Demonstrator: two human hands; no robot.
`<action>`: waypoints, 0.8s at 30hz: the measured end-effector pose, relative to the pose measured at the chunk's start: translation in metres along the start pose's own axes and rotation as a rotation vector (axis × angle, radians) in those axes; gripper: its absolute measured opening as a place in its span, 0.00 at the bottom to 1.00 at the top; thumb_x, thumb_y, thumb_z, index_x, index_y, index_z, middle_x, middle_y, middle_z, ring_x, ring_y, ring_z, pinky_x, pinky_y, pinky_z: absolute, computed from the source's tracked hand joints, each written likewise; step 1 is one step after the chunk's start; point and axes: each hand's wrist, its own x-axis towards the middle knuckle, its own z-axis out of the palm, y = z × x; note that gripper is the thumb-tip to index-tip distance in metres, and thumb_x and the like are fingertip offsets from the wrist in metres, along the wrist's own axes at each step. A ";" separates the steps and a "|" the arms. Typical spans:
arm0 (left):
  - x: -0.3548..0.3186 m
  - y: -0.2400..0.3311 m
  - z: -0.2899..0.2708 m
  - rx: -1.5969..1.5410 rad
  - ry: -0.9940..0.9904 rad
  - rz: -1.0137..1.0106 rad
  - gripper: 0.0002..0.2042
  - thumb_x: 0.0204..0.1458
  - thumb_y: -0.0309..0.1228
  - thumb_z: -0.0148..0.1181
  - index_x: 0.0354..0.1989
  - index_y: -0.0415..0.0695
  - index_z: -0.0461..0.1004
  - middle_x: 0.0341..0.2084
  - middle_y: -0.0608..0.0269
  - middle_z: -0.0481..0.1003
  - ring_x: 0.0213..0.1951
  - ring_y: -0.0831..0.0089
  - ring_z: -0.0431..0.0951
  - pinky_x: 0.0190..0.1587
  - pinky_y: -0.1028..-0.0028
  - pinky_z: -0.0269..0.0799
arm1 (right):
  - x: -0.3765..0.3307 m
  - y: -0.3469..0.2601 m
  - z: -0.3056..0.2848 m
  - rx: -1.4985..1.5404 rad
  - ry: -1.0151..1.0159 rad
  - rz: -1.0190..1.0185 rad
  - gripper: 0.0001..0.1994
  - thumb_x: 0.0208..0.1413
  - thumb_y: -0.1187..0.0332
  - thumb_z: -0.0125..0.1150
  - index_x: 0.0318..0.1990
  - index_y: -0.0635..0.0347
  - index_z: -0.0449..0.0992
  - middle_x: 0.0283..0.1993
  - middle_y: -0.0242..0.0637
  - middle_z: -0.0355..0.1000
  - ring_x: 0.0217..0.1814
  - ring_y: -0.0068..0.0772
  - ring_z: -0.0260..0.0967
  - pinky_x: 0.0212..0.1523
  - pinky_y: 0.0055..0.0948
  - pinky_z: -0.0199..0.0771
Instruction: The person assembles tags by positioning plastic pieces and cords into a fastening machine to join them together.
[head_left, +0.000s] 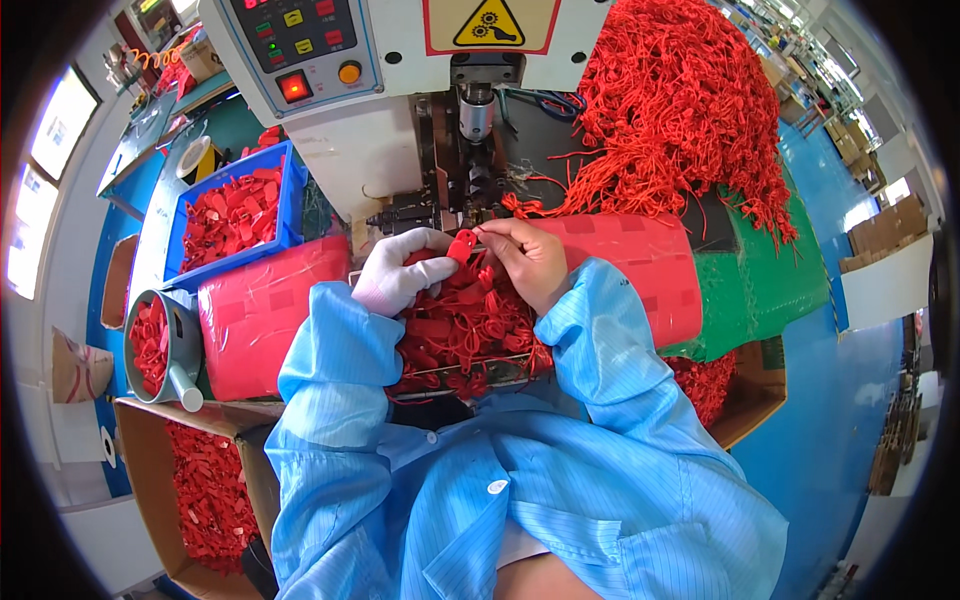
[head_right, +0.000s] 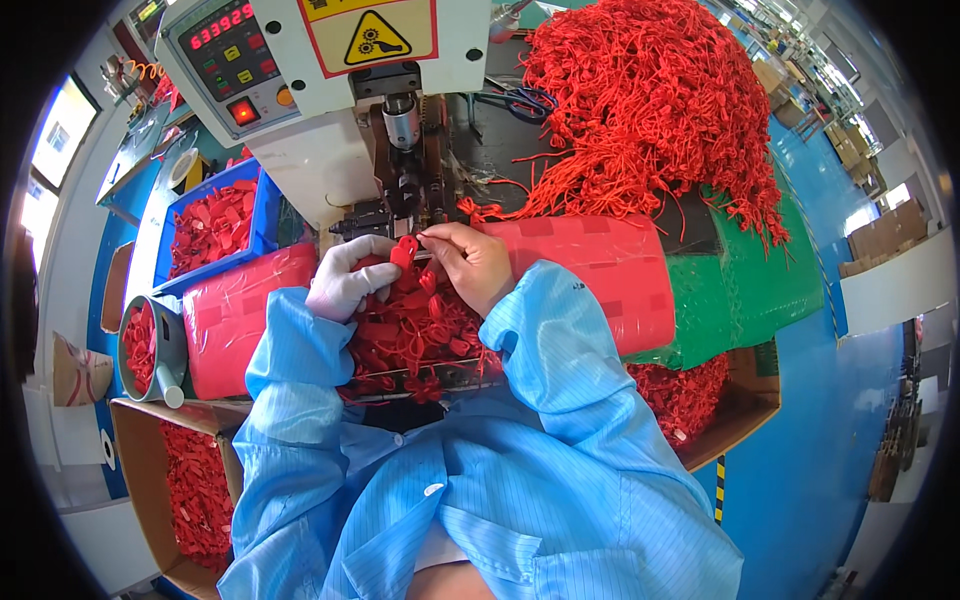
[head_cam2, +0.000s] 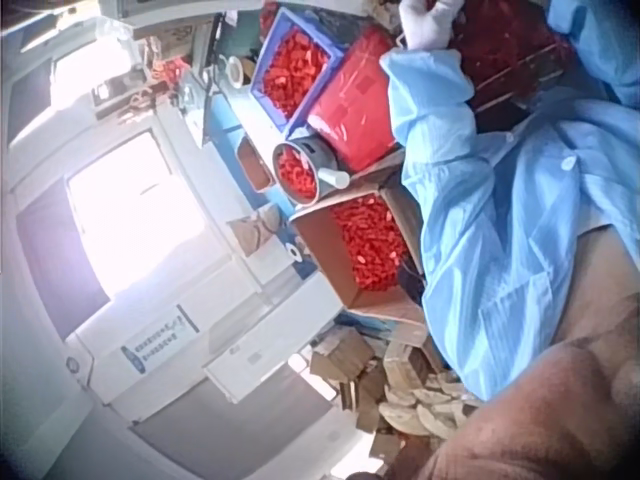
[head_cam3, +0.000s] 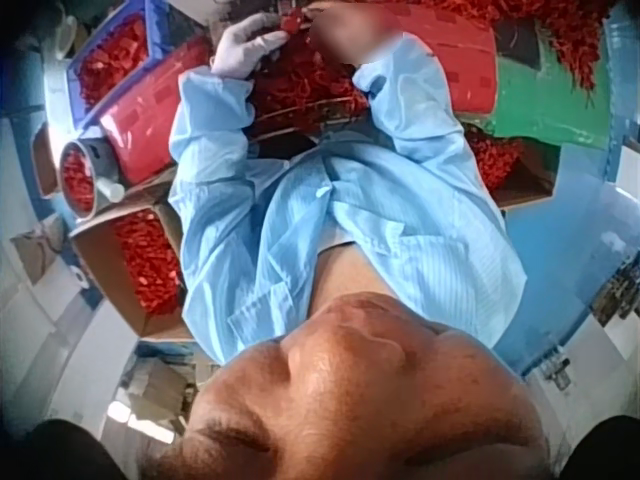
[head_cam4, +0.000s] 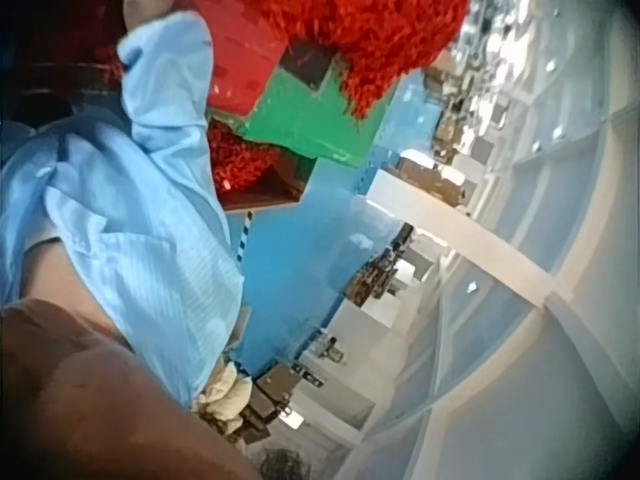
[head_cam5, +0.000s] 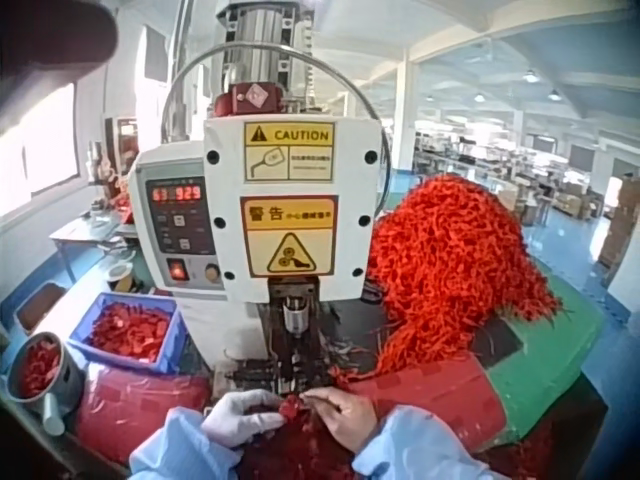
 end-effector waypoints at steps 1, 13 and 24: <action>0.000 -0.001 -0.001 0.007 -0.002 -0.010 0.11 0.46 0.27 0.56 0.40 0.41 0.73 0.20 0.65 0.70 0.22 0.79 0.66 0.25 0.84 0.59 | 0.000 -0.001 0.001 -0.010 0.010 -0.049 0.10 0.50 0.79 0.54 0.41 0.64 0.75 0.30 0.32 0.74 0.31 0.22 0.69 0.34 0.18 0.69; -0.001 -0.005 -0.002 0.044 -0.023 -0.005 0.12 0.47 0.30 0.55 0.40 0.41 0.73 0.15 0.67 0.68 0.18 0.82 0.63 0.20 0.85 0.52 | 0.001 0.001 0.001 -0.031 -0.051 -0.271 0.11 0.53 0.76 0.52 0.43 0.60 0.75 0.30 0.30 0.74 0.29 0.20 0.67 0.31 0.17 0.67; 0.008 -0.021 0.014 0.634 0.212 0.514 0.16 0.42 0.31 0.58 0.41 0.42 0.73 0.24 0.63 0.73 0.23 0.71 0.72 0.24 0.75 0.66 | 0.002 0.013 0.008 -0.554 0.121 -0.676 0.12 0.53 0.74 0.50 0.45 0.62 0.73 0.30 0.31 0.75 0.22 0.23 0.66 0.24 0.20 0.67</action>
